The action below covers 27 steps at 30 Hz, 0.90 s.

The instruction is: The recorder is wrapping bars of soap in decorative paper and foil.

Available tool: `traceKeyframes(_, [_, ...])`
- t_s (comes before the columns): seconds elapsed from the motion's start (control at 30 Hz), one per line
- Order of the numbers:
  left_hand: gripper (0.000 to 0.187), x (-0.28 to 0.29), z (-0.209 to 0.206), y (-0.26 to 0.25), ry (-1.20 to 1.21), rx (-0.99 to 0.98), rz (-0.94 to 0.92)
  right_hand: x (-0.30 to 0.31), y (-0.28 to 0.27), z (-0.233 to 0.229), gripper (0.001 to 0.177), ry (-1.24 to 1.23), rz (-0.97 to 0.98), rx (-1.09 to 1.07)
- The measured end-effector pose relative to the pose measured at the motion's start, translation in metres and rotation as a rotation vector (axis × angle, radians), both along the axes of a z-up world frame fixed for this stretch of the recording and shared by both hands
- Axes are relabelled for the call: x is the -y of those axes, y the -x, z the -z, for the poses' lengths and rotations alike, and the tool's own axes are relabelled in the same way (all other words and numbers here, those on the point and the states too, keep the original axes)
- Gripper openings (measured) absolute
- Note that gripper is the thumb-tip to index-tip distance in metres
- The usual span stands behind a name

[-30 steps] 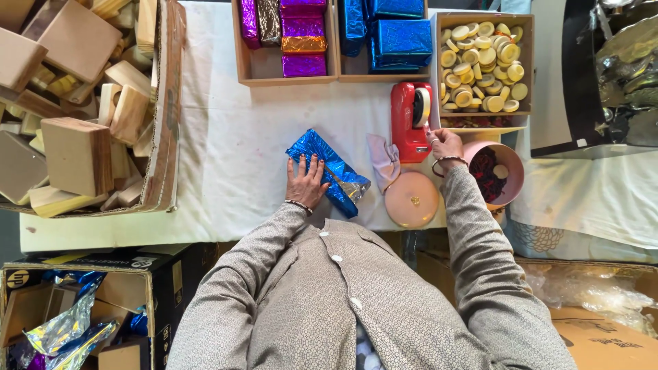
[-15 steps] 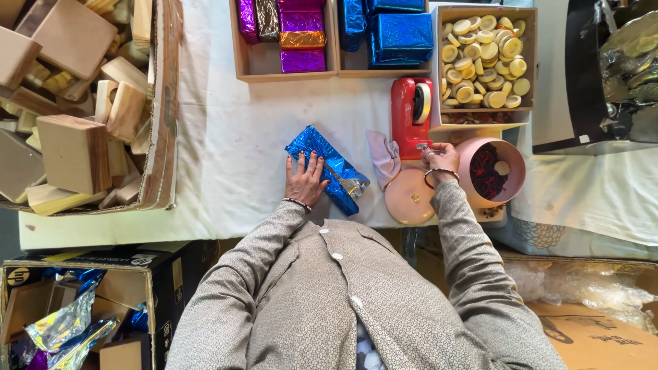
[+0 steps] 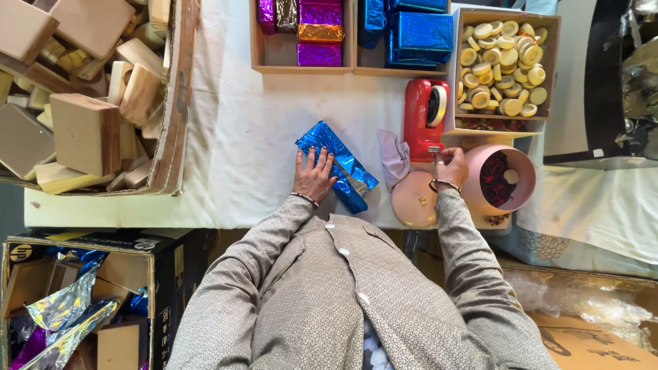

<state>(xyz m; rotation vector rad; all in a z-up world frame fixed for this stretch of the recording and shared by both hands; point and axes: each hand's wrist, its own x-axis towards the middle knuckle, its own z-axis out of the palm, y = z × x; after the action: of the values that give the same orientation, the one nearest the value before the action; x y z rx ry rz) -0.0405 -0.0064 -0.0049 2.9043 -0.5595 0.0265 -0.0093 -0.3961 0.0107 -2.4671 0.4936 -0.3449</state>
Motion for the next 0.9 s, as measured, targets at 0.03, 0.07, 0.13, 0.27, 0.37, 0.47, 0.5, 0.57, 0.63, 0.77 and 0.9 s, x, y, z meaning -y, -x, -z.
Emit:
traceKeyframes(0.03, [0.073, 0.0, -0.001, 0.0, 0.001, 0.001, -0.003, 0.009, 0.005, 0.011, 0.025, 0.001, -0.003, 0.001])
traceKeyframes(0.07, [0.073, 0.001, -0.001, 0.001, -0.005, 0.001, -0.003, 0.018, 0.01, 0.022, 0.025, 0.0, 0.022, -0.064])
traceKeyframes(0.13, [0.073, 0.001, -0.001, 0.0, -0.011, 0.002, -0.008, 0.02, 0.016, 0.027, 0.025, 0.0, 0.042, -0.13])
traceKeyframes(0.27, [0.073, 0.002, 0.002, 0.002, -0.001, 0.001, -0.018, -0.022, 0.008, 0.021, 0.018, -0.56, -0.037, -0.141])
traceKeyframes(0.37, [0.073, 0.002, 0.002, 0.002, 0.008, 0.003, -0.022, -0.088, -0.017, 0.016, 0.017, -0.767, -0.271, -0.112])
traceKeyframes(0.47, [0.073, 0.002, -0.002, 0.002, 0.019, 0.001, -0.026, -0.159, -0.037, 0.008, 0.019, -0.728, -0.433, -0.232])
traceKeyframes(0.5, [0.073, 0.001, -0.004, 0.002, 0.025, -0.001, -0.026, -0.182, -0.042, 0.005, 0.021, -0.635, -0.483, -0.325])
traceKeyframes(0.57, [0.072, 0.001, -0.006, 0.002, 0.037, -0.003, -0.03, -0.202, -0.05, 0.01, 0.023, -0.527, -0.49, -0.361])
traceKeyframes(0.63, [0.071, 0.0, -0.007, 0.003, 0.049, -0.007, -0.037, -0.214, -0.054, 0.017, 0.024, -0.419, -0.499, -0.398])
traceKeyframes(0.77, [0.069, -0.002, -0.007, 0.003, 0.065, -0.012, -0.029, -0.217, -0.061, 0.027, 0.025, -0.164, -0.484, -0.444])
traceKeyframes(0.9, [0.071, -0.001, -0.005, 0.003, 0.078, -0.025, -0.027, -0.221, -0.073, 0.012, 0.024, -0.092, -0.485, -0.595])
